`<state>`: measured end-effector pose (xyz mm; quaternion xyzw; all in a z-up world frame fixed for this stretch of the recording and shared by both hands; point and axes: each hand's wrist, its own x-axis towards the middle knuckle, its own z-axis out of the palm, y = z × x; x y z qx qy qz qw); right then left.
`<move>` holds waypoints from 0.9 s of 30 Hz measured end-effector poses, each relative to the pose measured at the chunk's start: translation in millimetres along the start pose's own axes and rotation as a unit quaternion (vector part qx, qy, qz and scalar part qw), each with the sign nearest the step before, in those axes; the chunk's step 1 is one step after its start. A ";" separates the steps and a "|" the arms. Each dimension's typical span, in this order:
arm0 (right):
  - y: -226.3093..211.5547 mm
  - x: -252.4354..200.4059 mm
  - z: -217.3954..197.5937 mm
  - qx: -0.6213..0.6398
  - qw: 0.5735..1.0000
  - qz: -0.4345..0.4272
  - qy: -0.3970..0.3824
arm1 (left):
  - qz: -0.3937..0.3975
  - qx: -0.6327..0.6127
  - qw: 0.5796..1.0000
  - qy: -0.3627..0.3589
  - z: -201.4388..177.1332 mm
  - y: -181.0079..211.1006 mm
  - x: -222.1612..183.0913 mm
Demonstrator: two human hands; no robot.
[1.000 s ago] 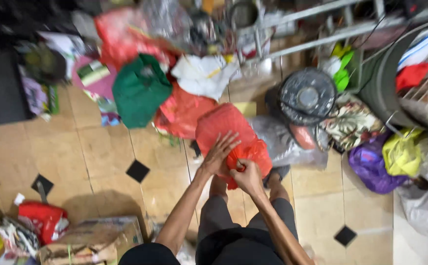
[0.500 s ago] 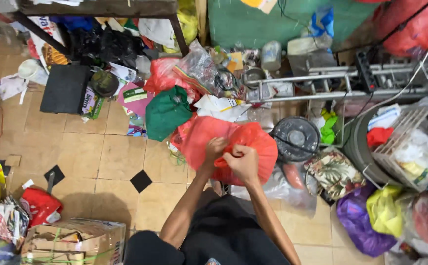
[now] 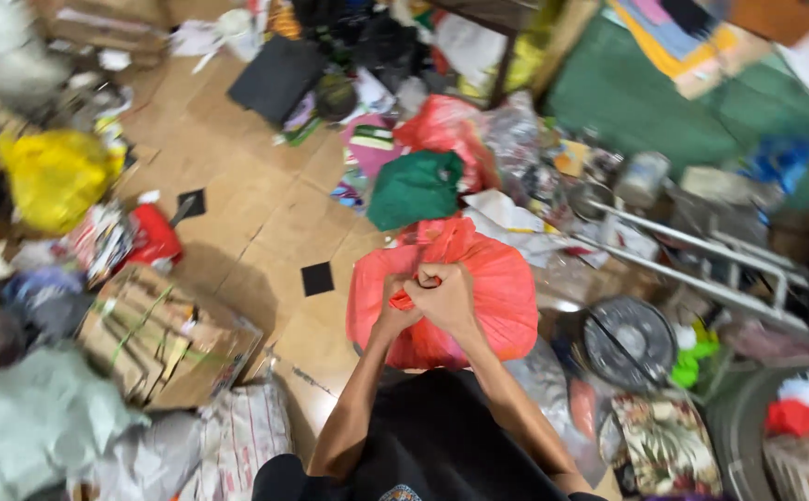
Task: Weighing scrap items on a digital scale and recording the data in a notebook.
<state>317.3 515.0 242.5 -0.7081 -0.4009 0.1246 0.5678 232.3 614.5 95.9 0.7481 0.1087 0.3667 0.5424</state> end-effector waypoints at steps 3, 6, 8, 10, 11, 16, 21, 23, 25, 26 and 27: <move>-9.5 15.0 60.2 0.011 0.998 -0.002 -0.070 | 0.034 0.158 0.986 0.050 -58.4 -40.1 -14.5; -18.1 41.0 128.6 0.042 0.993 -0.015 -0.106 | 0.022 0.199 0.976 0.083 -127.9 -45.8 -10.7; -18.9 58.6 182.5 0.055 0.988 -0.008 -0.142 | 0.015 0.203 0.974 0.094 -182.6 -37.9 -5.5; -24.8 71.6 234.2 0.065 0.983 0.003 -0.170 | 0.010 0.203 0.974 0.098 -237.3 -40.0 -8.6; -29.0 76.6 257.5 0.075 0.980 0.007 -0.184 | -0.033 0.207 0.972 0.108 -262.9 -46.8 -13.9; -65.0 119.2 365.7 0.109 0.965 -0.014 -0.239 | -0.051 0.295 0.943 0.146 -383.3 -53.0 -3.6; -87.1 163.6 459.4 0.179 0.930 -0.055 -0.316 | -0.089 0.361 0.909 0.189 -481.6 -53.7 16.5; -103.4 192.2 499.5 0.198 0.919 -0.071 -0.334 | -0.081 0.354 0.906 0.219 -521.6 -64.9 21.3; -115.7 225.8 534.2 0.208 0.911 -0.089 -0.344 | -0.066 0.337 0.906 0.246 -557.9 -81.4 36.9; -120.4 243.8 551.4 0.198 0.901 -0.121 -0.366 | -0.088 0.316 0.908 0.262 -574.4 -90.4 45.9; -124.7 262.7 569.3 0.188 0.889 -0.154 -0.388 | -0.109 0.294 0.908 0.278 -591.5 -100.3 55.8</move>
